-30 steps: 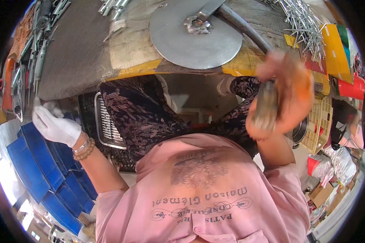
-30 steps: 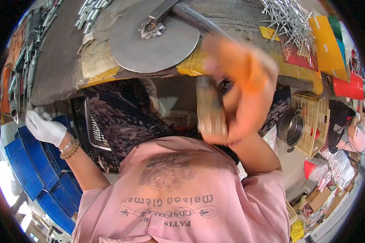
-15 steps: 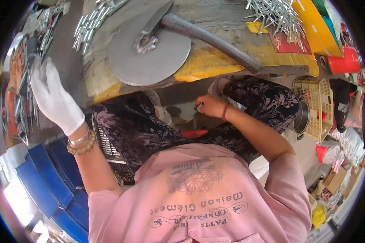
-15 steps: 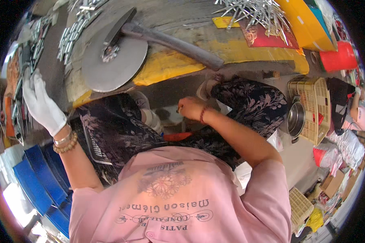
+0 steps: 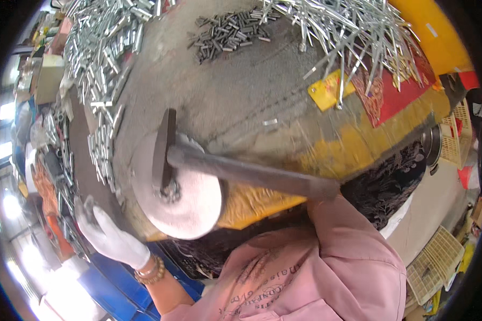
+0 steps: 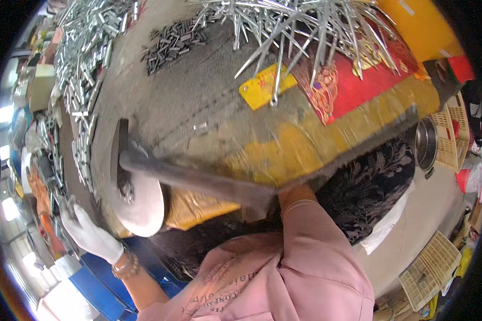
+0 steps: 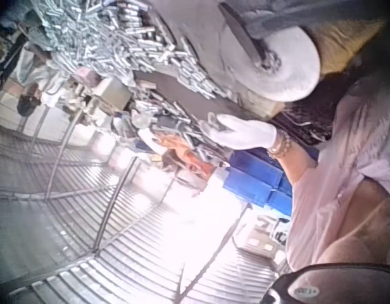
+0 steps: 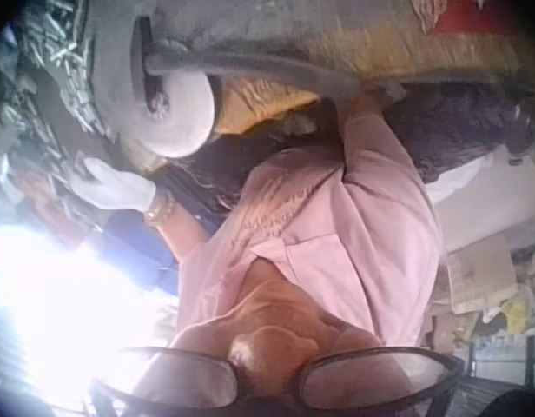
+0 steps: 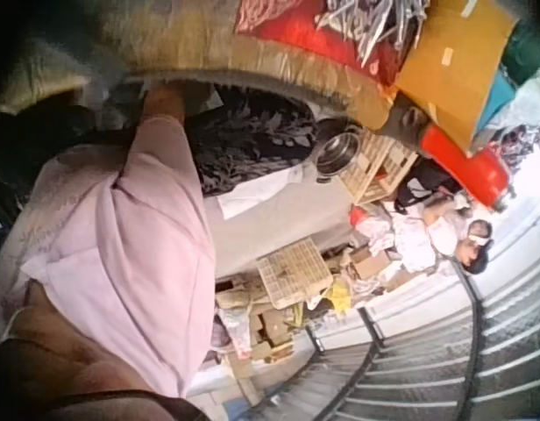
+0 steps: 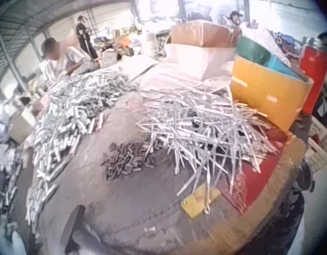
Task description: Assembling small metal components using a hammer and a jig on a workbench.
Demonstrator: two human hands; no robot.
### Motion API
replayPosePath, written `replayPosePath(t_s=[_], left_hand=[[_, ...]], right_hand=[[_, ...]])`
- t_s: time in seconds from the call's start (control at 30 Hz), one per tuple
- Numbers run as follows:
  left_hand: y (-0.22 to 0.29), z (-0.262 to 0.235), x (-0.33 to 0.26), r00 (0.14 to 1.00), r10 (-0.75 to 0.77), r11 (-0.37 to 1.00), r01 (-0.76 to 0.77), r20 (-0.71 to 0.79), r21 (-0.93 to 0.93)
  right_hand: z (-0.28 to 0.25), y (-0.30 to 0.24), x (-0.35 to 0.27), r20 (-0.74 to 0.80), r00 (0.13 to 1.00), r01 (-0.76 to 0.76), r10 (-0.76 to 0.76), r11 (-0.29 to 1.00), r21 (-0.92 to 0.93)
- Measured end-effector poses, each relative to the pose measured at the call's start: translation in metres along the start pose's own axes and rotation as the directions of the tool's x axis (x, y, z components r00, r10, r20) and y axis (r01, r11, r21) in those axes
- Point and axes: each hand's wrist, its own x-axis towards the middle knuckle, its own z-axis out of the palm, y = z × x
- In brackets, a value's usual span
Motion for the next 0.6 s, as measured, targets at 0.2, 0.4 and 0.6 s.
replayPosePath(t_s=[0.2, 0.4, 0.6], left_hand=[[0.012, 0.005, -0.006, 0.994, -0.104, 0.994, 0.105, 0.018, -0.02], [0.012, 0.003, -0.013, 0.986, -0.165, 0.985, 0.164, -0.015, -0.047], [0.016, 0.006, -0.009, 0.978, -0.206, 0.978, 0.206, -0.011, -0.014]], right_hand=[[0.005, -0.017, 0.109, -0.097, 0.995, 0.016, -0.01, 0.998, 0.062], [0.008, -0.036, 0.193, -0.146, 0.984, 0.112, -0.097, 0.989, 0.098], [0.026, -0.06, 0.207, -0.101, 0.986, 0.15, -0.136, 0.977, 0.152]])
